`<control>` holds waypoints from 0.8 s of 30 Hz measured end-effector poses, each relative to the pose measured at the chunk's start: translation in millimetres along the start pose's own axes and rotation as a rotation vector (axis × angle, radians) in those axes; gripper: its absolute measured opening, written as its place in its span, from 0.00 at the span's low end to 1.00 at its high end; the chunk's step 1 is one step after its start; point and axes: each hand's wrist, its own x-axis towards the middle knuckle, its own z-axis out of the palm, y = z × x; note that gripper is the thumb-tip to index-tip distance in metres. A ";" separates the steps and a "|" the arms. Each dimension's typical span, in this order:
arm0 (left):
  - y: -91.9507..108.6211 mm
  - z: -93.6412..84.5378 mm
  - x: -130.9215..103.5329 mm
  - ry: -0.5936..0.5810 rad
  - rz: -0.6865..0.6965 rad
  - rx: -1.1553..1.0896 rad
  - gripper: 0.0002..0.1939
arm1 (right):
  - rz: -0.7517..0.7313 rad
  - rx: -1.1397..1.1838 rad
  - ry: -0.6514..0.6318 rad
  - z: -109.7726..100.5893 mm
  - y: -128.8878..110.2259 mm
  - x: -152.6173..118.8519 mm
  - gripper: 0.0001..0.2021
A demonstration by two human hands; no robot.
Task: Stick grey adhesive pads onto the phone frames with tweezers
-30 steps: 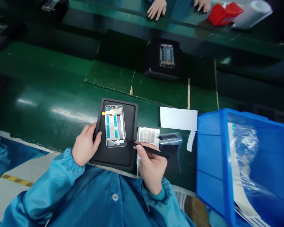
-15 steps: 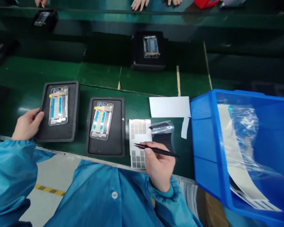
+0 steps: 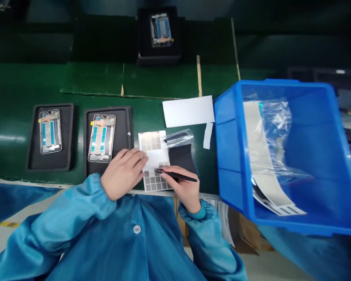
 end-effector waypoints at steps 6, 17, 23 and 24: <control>9.2 22.5 26.1 -0.202 -0.013 0.080 0.27 | -0.147 -0.009 -0.116 11.1 0.5 -3.0 0.06; 10.1 19.1 25.4 -0.279 -0.004 0.114 0.33 | -0.186 -0.006 -0.156 11.5 6.4 -3.6 0.07; 9.5 18.5 25.4 -0.274 0.000 0.103 0.32 | -0.132 -0.011 -0.145 10.3 6.2 -4.4 0.06; 9.6 18.4 25.4 -0.273 0.000 0.098 0.32 | -0.131 -0.016 -0.146 10.7 6.6 -4.5 0.06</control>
